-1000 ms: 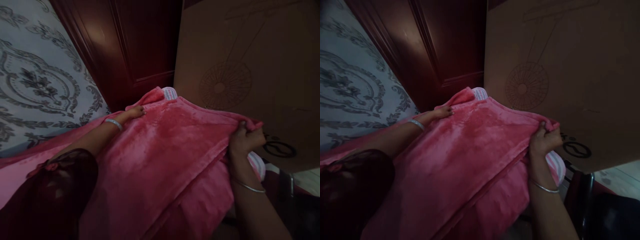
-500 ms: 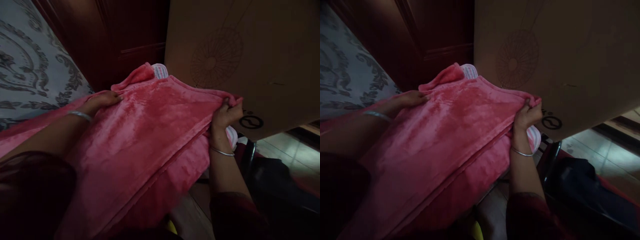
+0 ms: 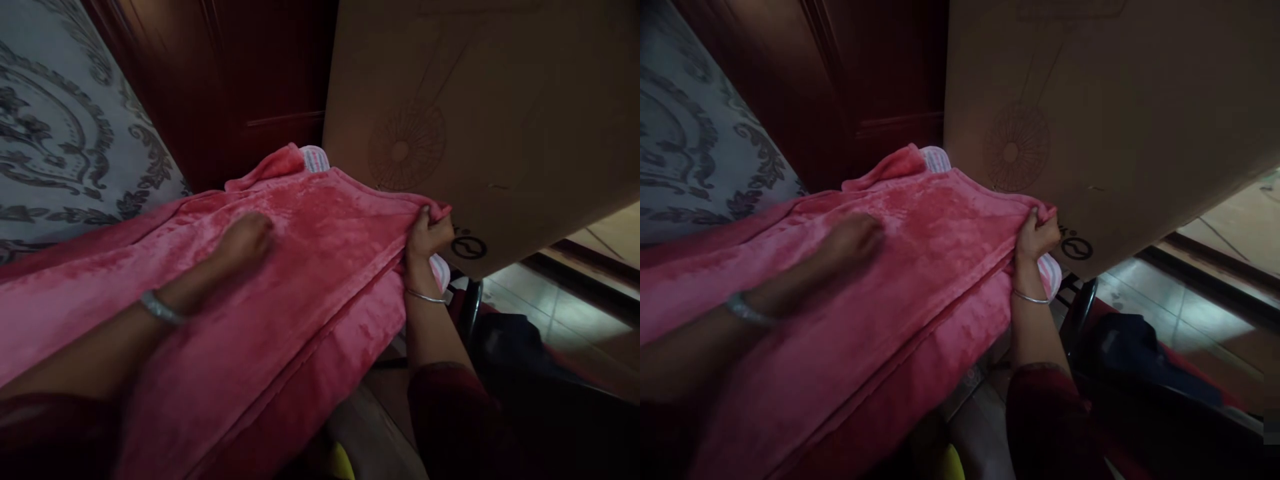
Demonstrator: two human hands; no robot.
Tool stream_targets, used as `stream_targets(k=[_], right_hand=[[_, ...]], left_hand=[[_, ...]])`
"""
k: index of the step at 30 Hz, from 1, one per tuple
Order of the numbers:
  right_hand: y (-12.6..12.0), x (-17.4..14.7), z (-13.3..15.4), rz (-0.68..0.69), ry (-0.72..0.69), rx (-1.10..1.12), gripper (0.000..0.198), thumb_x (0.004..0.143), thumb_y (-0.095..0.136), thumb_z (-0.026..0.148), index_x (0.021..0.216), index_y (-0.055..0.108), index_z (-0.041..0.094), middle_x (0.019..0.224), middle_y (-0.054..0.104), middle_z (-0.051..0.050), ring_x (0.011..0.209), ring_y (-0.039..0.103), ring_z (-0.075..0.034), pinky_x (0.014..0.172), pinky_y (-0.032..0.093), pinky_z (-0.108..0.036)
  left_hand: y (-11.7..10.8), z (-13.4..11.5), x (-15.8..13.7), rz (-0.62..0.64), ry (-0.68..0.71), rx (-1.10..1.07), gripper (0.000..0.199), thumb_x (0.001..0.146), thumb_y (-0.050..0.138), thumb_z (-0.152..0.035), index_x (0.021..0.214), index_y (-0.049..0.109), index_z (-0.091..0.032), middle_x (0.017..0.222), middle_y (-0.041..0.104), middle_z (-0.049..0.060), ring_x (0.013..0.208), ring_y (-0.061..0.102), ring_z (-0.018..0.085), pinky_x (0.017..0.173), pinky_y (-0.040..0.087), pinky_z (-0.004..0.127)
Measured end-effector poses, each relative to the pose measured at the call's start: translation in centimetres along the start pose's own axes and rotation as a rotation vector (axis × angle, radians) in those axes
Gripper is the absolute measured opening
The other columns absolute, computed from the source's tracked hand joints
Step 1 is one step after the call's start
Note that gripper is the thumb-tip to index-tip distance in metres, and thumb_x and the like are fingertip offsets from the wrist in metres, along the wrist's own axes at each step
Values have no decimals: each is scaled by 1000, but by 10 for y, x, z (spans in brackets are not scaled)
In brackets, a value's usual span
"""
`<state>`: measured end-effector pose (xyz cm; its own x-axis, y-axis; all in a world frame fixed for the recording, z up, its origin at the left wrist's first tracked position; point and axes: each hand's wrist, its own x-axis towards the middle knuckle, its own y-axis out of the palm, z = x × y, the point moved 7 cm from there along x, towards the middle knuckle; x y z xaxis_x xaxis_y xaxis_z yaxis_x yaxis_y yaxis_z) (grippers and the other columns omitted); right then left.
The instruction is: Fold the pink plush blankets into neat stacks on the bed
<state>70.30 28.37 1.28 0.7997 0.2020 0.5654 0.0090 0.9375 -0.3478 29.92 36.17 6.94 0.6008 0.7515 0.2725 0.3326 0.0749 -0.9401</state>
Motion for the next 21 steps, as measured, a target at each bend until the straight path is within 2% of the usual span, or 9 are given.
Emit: stream_targets(k=[3,4,6,10,14,18,21], right_hand=[[-3,-3,4,21,27,-70,34,95,47,36,100,67,9,88,65,-12,87,63,-27,76,45,-33],[-4,-4,5,32,39,-84,34,94,48,36,100,67,8,88,66,-13,87,63,-28,75,45,-33],[-5,-7,7,65,79,-102,36,94,48,36,99,69,7,87,68,-14,87,63,-28,74,44,-32],[-5,-12,10,170,172,-172,41,96,47,39,100,72,6,87,70,-16,84,64,-29,71,44,-31],[-12,-15,13,236,206,-254,43,98,47,38,111,72,5,96,71,-20,90,66,-30,73,45,-31],[-25,-20,10,275,219,-285,44,96,56,41,113,73,4,101,71,-23,94,68,-32,76,48,-34],[-33,-25,7,336,240,-295,45,92,62,41,108,74,1,99,70,-27,99,68,-36,80,49,-37]], left_hand=[[38,-84,-40,264,170,-125,22,94,45,-36,94,64,-24,105,67,10,91,60,23,85,49,37],[47,-107,-51,319,216,-139,22,94,48,-39,96,64,-24,107,67,10,93,61,24,84,50,38],[58,-136,-65,355,238,-104,22,92,53,-41,101,64,-24,110,65,12,100,62,27,86,50,40],[60,-146,-68,347,143,-11,23,93,50,-24,111,62,-17,115,64,17,106,62,30,90,49,42],[58,-152,-77,321,207,7,28,91,45,-9,112,62,-18,115,65,15,108,62,26,91,49,39],[65,-160,-92,283,280,63,29,93,42,-7,113,61,-17,116,65,14,109,60,26,88,49,38],[63,-156,-97,252,264,16,24,92,48,-11,112,60,-18,118,64,12,109,59,25,91,50,38]])
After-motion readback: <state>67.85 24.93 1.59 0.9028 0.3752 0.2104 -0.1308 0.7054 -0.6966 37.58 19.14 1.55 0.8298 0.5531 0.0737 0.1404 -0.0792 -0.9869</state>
